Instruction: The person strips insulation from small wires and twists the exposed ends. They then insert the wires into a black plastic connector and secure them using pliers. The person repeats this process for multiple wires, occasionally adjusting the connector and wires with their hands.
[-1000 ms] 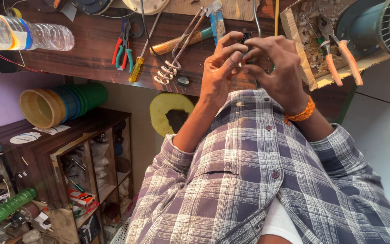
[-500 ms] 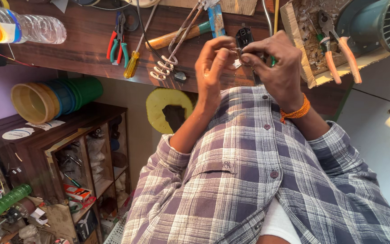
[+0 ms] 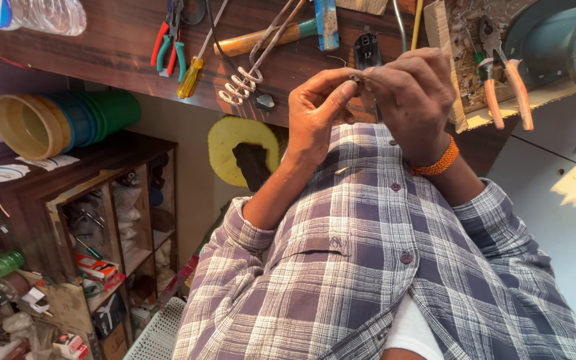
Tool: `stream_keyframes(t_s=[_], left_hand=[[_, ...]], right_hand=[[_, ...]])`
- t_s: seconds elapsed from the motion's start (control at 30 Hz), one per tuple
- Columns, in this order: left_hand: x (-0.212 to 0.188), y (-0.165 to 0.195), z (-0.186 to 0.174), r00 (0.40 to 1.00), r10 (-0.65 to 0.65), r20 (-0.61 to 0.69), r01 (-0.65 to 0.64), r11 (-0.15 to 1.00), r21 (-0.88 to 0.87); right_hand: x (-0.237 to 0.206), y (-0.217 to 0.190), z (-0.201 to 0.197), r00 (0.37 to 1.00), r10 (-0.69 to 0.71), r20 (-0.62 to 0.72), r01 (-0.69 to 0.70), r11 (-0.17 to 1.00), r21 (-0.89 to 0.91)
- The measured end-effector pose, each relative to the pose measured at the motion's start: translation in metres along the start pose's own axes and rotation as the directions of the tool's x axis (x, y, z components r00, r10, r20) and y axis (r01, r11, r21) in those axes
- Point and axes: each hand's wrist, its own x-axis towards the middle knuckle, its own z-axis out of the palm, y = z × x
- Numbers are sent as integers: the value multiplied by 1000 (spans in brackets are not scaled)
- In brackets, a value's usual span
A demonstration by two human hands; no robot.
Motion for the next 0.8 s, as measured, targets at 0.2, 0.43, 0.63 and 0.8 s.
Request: stream_keyframes(t_s=[0.2,0.43,0.63,0.8], left_hand=[[-3,9,0,994,37,107,-52,988,143],[-3,27,2,865,435,251,-496,663,561],[0,37,7,706,556,438,-663,301,685],[0,45,11,661,513,548,-706,177,686]], right_hand=[[-8,3,-3,994,93,64,-102,982,156],[-2,0,-2,999,3,46,-9,994,109],[5,-11,-9,951,271,152,-307,894,328],[5,-7,-9,996,38,80,-49,990,136]])
